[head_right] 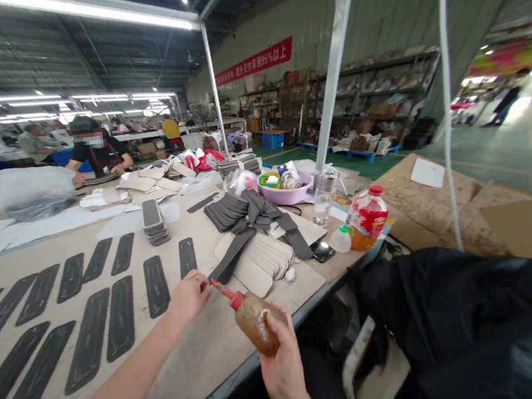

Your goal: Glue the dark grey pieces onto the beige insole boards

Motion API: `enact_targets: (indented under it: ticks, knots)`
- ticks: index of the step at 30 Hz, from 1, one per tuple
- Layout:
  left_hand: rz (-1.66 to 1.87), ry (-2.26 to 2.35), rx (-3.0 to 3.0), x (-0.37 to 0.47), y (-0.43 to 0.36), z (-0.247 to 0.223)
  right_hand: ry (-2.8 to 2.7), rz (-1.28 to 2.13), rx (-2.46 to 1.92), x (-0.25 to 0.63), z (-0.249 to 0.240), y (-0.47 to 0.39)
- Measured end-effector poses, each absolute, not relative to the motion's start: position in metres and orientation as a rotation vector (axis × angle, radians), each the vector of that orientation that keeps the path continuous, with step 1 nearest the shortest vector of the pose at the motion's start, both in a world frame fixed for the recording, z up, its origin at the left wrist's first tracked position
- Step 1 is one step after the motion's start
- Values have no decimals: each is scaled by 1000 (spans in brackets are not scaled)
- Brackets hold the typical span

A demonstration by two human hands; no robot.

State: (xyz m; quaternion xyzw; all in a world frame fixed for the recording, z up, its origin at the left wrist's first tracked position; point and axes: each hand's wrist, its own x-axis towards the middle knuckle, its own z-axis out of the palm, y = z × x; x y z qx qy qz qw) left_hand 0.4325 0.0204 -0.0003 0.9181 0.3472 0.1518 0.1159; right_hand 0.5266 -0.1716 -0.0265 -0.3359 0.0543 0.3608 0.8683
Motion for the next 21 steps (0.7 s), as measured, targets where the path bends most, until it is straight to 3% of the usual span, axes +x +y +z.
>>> enact_targets:
  ticks: [4, 9, 14, 21]
  knots:
    - [518, 930, 2876, 337, -18, 1, 36, 775, -742, 523, -24, -172]
    - [585, 971, 3008, 248, -60, -32, -188, 870, -874, 499, -29, -172]
    - [790, 933, 3054, 227, -73, -55, -590, 882, -1087, 462, -42, -167]
    - [944, 969, 2952, 229, -79, -57, -1059, 625, -1266, 436, -44, -157]
